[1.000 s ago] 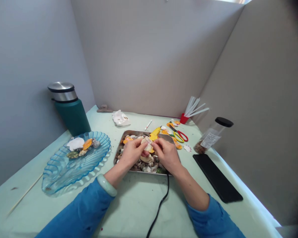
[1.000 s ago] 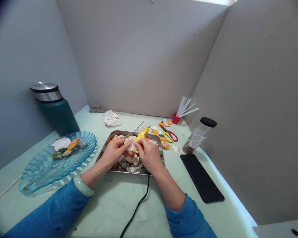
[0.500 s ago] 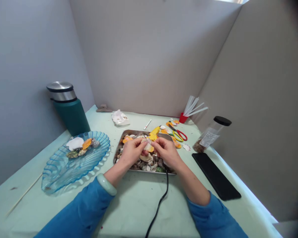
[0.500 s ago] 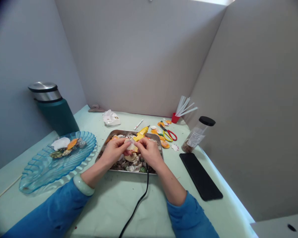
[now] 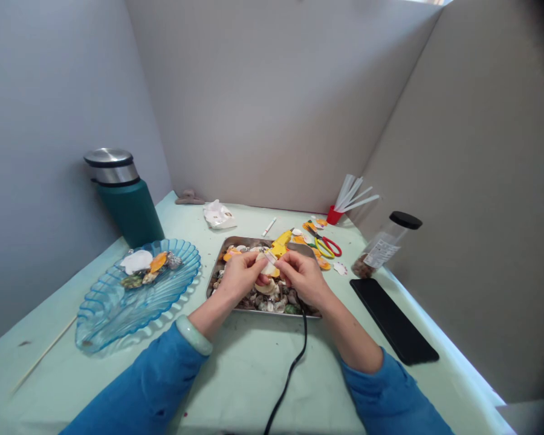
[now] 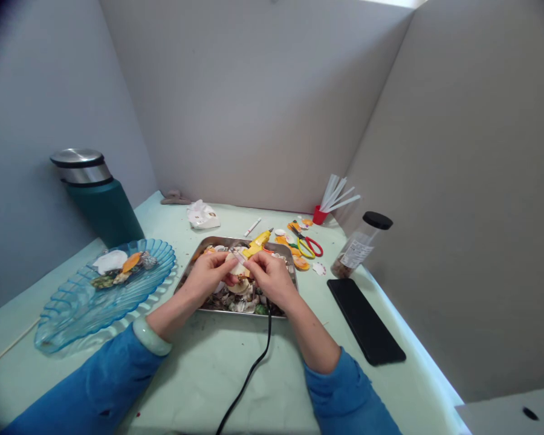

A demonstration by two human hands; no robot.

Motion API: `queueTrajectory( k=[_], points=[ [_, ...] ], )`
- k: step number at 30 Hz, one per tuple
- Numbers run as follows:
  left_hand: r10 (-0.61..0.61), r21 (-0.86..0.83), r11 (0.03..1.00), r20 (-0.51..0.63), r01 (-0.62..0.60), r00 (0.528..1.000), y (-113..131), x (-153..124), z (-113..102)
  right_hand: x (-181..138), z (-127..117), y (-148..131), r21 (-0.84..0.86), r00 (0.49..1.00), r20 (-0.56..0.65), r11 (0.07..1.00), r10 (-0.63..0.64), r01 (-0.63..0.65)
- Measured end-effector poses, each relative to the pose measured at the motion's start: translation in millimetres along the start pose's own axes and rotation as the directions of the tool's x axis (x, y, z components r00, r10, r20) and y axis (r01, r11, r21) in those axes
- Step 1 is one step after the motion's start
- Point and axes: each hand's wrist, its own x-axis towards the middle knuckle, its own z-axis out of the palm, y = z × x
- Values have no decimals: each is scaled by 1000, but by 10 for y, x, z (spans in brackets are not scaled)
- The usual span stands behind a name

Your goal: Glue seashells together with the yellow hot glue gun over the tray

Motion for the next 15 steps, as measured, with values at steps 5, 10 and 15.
queueTrajectory(
  k=[5, 10, 15],
  points=[
    [11, 16, 1000, 13, -11, 1000, -15, 4, 2, 3, -1, -8, 18, 999, 10, 999, 44, -45],
    [23, 28, 999, 10, -23, 1000, -17, 3, 0, 24, -9, 31, -17, 999, -1, 999, 40, -40],
    [10, 13, 1000, 14, -10, 1000, -25, 13, -7, 41, -9, 89, -44, 999, -12, 998, 44, -45]
  ],
)
